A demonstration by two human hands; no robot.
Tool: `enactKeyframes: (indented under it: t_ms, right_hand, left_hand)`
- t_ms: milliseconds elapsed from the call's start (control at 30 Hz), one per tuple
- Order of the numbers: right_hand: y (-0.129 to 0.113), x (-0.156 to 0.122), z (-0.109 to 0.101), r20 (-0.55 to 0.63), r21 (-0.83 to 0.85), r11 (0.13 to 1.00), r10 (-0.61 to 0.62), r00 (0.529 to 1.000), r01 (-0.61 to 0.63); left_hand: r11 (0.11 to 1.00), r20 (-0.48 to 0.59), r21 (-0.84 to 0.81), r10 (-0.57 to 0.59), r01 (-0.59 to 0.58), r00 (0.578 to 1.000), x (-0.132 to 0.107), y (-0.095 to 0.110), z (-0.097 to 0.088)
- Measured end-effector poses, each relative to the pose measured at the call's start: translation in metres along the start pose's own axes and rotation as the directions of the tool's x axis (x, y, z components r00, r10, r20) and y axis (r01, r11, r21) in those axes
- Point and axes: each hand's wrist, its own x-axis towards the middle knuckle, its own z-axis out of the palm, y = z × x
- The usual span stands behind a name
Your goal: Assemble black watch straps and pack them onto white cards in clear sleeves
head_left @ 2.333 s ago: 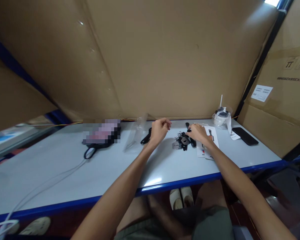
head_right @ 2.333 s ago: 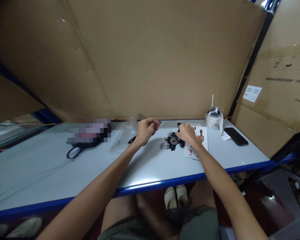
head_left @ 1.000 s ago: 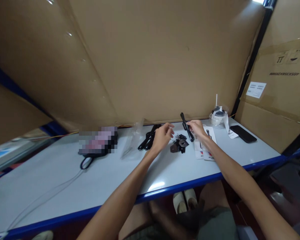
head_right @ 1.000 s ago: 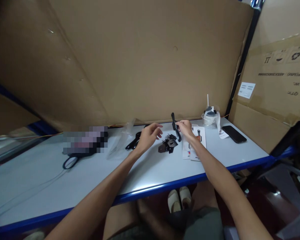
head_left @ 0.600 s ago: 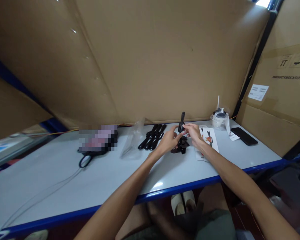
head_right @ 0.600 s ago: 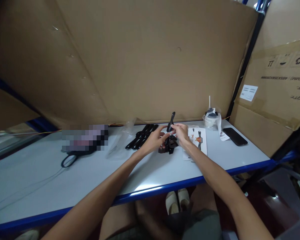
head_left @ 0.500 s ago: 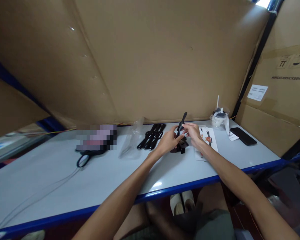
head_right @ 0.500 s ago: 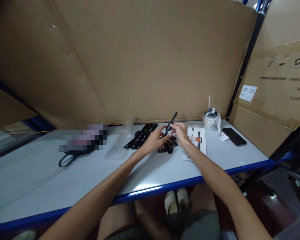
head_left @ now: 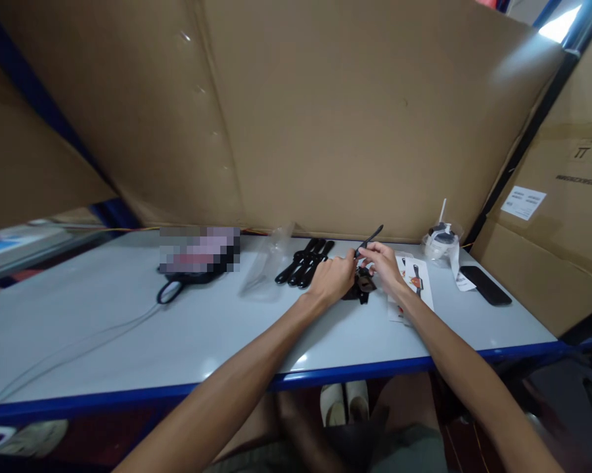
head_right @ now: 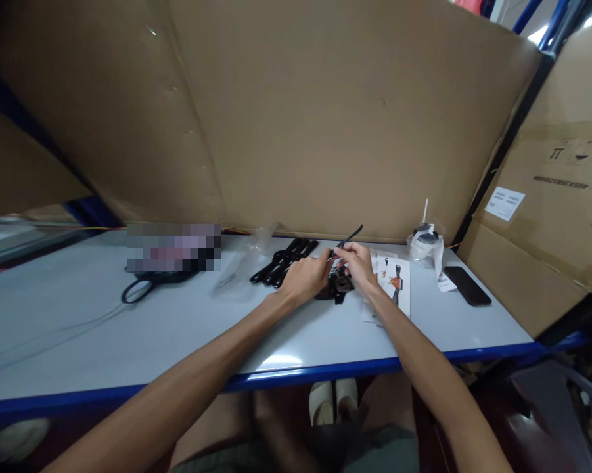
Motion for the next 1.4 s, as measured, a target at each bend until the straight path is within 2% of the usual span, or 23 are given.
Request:
enactKeyframes:
  t_ms: [267, 367, 467, 600, 700, 933, 1400]
  right_hand:
    - [-0.006, -0.002, -0.003, 0.113, -0.025, 1.0, -0.001, 0.994, 0.003]
    - [-0.007, 0.0, -0.005, 0.134, -0.039, 0.999, -0.013, 0.991, 0.018]
    - [-0.006, 0.003, -0.009, 0.093, -0.058, 0.997, -0.039, 0.995, 0.045]
    - [-0.001, 0.009, -0.016, 0.022, -0.098, 0.993, -0.071, 0.997, 0.073]
    - [0.004, 0.013, -0.021, -0.007, -0.124, 0.989, -0.085, 0.996, 0.083]
    - [0.012, 0.017, -0.024, -0.008, -0.216, 0.969, -0.129, 0.992, 0.124]
    - [0.015, 0.02, -0.028, -0.023, -0.284, 0.945, -0.175, 0.984, 0.162]
  left_hand:
    - [1.0, 0.024, -0.002, -0.031, 0.031, 0.999, 0.001, -0.001, 0.0]
    - [0.997, 0.001, -0.04, -0.067, 0.067, 0.998, 0.003, -0.003, 0.001]
    - [0.986, -0.045, -0.081, -0.152, 0.148, 0.987, 0.007, -0.009, -0.002]
    - [0.948, -0.067, -0.131, -0.302, 0.292, 0.951, 0.014, -0.025, -0.009]
    - [0.93, -0.066, -0.143, -0.351, 0.34, 0.934, 0.018, -0.037, -0.011]
    - [0.936, 0.027, -0.067, -0.344, 0.345, 0.939, 0.018, -0.047, -0.006]
    - [0.94, 0.093, -0.023, -0.336, 0.34, 0.937, 0.019, -0.051, -0.001]
